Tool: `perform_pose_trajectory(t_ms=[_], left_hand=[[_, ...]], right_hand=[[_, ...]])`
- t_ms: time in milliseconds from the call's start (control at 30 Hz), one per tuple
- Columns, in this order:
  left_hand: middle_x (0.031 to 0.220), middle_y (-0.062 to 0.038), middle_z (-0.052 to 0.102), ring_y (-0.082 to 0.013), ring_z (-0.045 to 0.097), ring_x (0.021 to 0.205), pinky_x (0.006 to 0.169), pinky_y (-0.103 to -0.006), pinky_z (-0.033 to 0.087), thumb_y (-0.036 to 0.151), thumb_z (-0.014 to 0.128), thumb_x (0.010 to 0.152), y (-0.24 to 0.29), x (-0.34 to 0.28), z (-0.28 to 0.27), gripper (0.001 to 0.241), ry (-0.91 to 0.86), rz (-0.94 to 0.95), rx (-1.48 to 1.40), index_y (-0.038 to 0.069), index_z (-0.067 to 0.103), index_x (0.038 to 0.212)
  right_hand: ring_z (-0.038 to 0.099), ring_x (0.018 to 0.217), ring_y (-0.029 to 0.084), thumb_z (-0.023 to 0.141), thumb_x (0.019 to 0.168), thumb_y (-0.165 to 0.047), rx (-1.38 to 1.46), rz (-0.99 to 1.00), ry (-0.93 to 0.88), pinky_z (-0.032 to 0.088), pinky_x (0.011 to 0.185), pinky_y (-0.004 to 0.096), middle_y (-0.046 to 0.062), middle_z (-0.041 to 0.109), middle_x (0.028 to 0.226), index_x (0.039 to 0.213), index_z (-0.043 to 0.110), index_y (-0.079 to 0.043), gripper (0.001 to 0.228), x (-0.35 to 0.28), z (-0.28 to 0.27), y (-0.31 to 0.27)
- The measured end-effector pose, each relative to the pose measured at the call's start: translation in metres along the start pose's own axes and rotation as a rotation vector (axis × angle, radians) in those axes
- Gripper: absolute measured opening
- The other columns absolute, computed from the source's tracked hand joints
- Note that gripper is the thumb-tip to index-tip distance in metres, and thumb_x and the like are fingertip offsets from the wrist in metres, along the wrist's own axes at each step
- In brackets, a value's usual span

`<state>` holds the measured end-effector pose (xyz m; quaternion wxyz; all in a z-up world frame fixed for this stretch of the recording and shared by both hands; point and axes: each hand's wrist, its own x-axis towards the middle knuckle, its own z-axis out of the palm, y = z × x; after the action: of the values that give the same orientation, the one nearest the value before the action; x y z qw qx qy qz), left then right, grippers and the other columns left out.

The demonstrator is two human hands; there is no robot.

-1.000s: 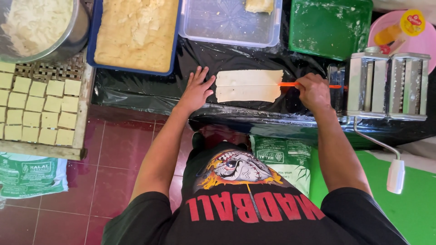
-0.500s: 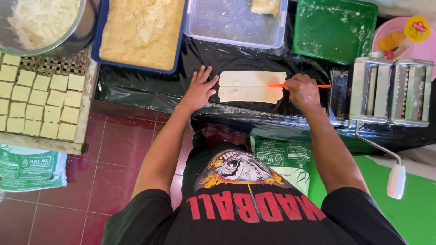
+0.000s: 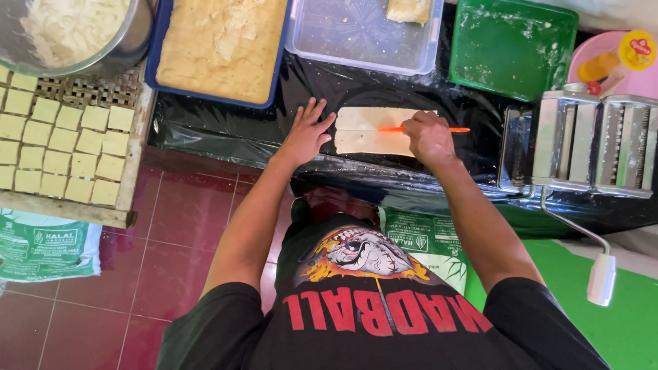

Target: Preparing, cutting, and arranging small squares of dough for snacks.

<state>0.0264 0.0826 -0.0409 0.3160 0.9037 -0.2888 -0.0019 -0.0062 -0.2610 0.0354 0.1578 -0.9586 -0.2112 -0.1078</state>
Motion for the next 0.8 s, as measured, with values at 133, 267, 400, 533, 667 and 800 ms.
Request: perform_pose_trajectory(t_ms=[133,267,400,533,667,800], left_hand=[[0.167,-0.015,0.030,-0.0393,0.020,0.156,0.125,-0.0576,0.020,0.021,0.069,0.097,-0.002,0.000,0.002,0.052,0.009,0.012,0.002,0.014,0.058,0.147],[0.166,-0.015,0.030,-0.0397,0.020,0.156,0.124,-0.0584,0.020,0.022,0.071,0.095,-0.004,0.001,0.004,0.054,0.016,0.016,0.006,0.014,0.058,0.147],[0.166,-0.016,0.030,-0.0403,0.020,0.155,0.123,-0.0589,0.021,0.022,0.072,0.094,-0.004,0.001,0.005,0.055,0.017,0.018,0.007,0.014,0.058,0.147],[0.166,-0.016,0.030,-0.0400,0.019,0.155,0.123,-0.0582,0.020,0.022,0.073,0.093,-0.003,0.000,0.003,0.057,0.025,0.011,0.000,0.013,0.057,0.147],[0.167,-0.016,0.030,-0.0385,0.019,0.157,0.125,-0.0557,0.019,0.020,0.074,0.093,-0.005,0.002,0.004,0.064,0.005,-0.005,-0.032,0.010,0.050,0.151],[0.167,-0.016,0.029,-0.0379,0.018,0.158,0.126,-0.0555,0.017,0.016,0.075,0.090,-0.006,0.002,0.002,0.074,-0.002,-0.016,-0.072,0.007,0.042,0.155]], right_hand=[[0.065,0.097,0.031,0.073,0.089,-0.012,0.016,0.005,-0.017,0.051,0.081,0.047,0.006,0.069,0.099,0.096,0.076,-0.011,0.007,0.010,0.009,-0.016],[0.064,0.096,0.031,0.072,0.088,-0.010,0.021,-0.011,-0.027,0.050,0.079,0.047,0.006,0.068,0.097,0.094,0.076,-0.011,0.008,0.020,0.018,-0.032],[0.063,0.094,0.031,0.071,0.088,-0.010,0.017,-0.021,-0.042,0.050,0.078,0.047,0.007,0.068,0.095,0.096,0.077,-0.011,0.009,0.029,0.029,-0.049],[0.064,0.095,0.030,0.069,0.082,-0.004,-0.002,-0.023,-0.055,0.050,0.080,0.045,0.006,0.069,0.095,0.094,0.077,-0.012,0.016,0.037,0.042,-0.069],[0.064,0.094,0.030,0.068,0.083,-0.003,0.029,-0.016,-0.045,0.050,0.079,0.046,0.007,0.068,0.094,0.094,0.076,-0.012,0.016,0.043,0.046,-0.088],[0.064,0.094,0.032,0.067,0.083,0.000,0.091,-0.039,0.034,0.052,0.081,0.046,0.008,0.067,0.096,0.097,0.075,-0.011,0.020,0.048,0.051,-0.082]])
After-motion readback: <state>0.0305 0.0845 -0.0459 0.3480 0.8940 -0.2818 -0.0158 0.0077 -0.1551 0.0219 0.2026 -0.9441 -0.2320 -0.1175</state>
